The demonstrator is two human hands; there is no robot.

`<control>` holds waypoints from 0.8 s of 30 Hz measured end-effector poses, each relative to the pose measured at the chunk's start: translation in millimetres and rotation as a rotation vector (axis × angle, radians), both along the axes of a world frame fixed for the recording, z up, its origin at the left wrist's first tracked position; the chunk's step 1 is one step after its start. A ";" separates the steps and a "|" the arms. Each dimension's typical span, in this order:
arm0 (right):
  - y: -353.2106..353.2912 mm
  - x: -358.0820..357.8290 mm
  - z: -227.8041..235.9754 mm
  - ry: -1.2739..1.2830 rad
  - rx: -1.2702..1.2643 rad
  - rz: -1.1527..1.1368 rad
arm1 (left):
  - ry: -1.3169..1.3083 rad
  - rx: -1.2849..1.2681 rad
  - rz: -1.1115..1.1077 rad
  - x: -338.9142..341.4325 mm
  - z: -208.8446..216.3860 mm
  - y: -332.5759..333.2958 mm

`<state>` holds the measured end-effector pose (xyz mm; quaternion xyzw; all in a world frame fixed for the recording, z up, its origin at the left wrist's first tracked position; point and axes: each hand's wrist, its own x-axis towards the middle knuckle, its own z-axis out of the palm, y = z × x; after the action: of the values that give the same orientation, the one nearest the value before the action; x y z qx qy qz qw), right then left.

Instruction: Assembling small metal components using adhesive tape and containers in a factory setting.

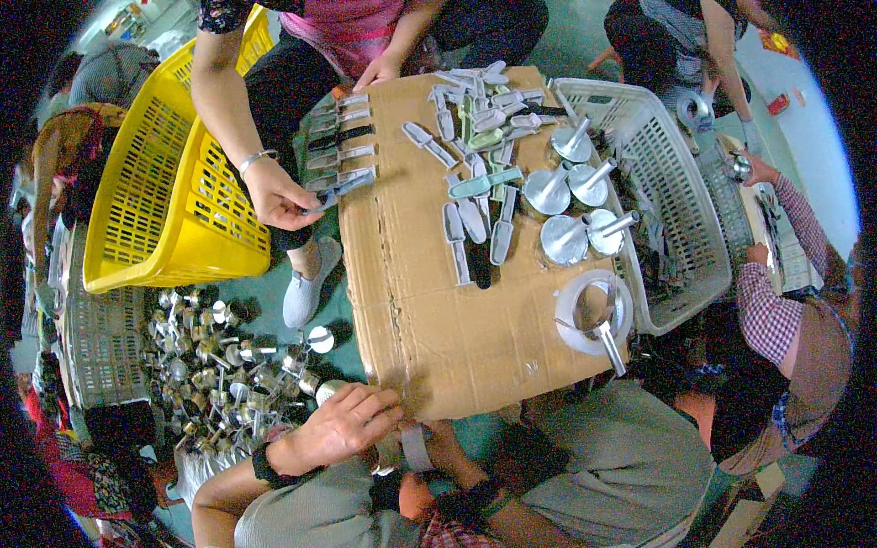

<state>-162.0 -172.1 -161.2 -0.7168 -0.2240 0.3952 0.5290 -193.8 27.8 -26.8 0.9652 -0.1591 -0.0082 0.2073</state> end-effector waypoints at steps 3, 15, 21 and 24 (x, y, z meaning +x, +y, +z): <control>2.8 2.0 1.2 -0.017 0.088 -0.022 | -0.003 0.001 0.002 -0.5 1.1 -0.5; 0.7 1.9 1.2 -0.049 0.000 0.022 | 0.001 0.007 -0.004 0.5 3.4 1.2; 1.0 4.3 7.4 -0.033 0.015 0.055 | -0.011 -0.001 0.006 -0.8 -1.6 0.6; 3.3 6.3 13.0 -0.054 -0.032 0.103 | -0.016 -0.004 0.006 -1.2 -1.9 0.6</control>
<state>-155.7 -168.8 -148.3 -0.7232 -0.2684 0.4057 0.4903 -195.0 28.3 -28.7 0.9653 -0.1577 0.0007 0.2080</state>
